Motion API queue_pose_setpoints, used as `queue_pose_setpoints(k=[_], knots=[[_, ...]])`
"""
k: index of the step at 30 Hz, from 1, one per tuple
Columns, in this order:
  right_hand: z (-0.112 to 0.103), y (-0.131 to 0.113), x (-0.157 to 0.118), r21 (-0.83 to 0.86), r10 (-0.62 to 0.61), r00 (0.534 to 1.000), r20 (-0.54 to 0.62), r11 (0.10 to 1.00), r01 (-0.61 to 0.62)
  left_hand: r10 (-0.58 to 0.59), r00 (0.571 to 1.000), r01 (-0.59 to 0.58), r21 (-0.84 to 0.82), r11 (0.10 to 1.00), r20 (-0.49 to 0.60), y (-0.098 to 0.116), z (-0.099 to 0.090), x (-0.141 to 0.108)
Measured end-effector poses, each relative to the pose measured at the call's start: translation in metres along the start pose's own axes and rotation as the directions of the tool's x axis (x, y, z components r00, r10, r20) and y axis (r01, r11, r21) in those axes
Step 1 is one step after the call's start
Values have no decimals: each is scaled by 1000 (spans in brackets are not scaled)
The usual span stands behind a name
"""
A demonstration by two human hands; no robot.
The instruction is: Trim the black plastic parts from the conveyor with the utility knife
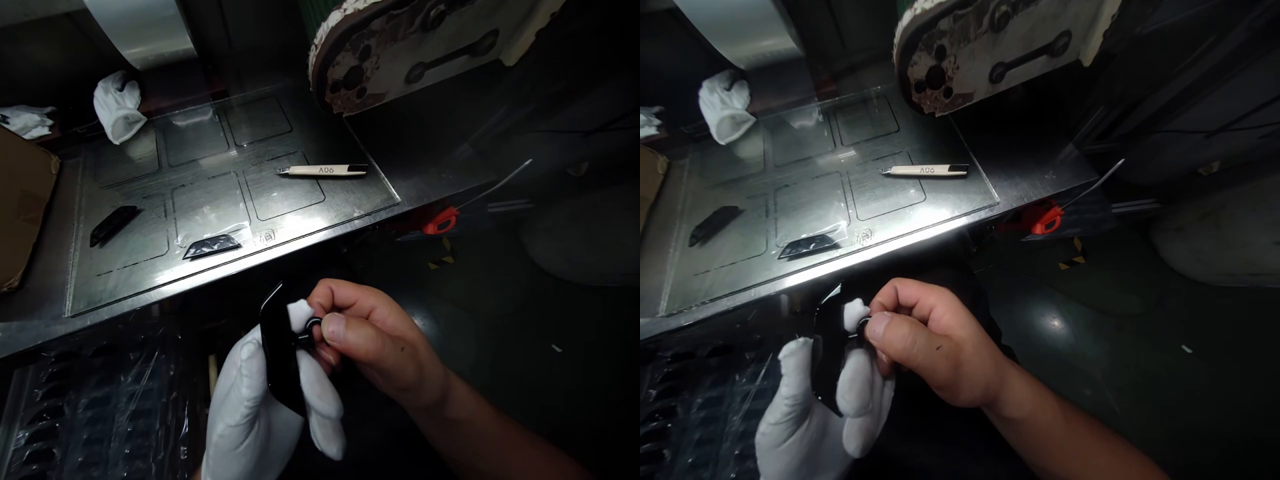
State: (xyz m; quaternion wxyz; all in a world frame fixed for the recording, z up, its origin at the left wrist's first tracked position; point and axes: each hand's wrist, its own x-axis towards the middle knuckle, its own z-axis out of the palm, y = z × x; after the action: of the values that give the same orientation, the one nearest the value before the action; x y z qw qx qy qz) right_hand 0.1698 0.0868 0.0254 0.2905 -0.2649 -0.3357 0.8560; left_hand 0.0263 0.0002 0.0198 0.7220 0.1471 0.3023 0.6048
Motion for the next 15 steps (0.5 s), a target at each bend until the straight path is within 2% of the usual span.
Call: queue_pose_setpoints(k=[9,12,15], knots=[[1,-3,3,-17,8,1000,-20,1000,-8,-13,996,23,125,992,-84,6,6,4],[-1,-1,3,-33,11,999,-36,999,-12,20,973,36,238,971,-231,14,6,5],[-3,1,2,-74,3,999,-44,997,-6,93,920,65,384,921,-380,25,2,6]])
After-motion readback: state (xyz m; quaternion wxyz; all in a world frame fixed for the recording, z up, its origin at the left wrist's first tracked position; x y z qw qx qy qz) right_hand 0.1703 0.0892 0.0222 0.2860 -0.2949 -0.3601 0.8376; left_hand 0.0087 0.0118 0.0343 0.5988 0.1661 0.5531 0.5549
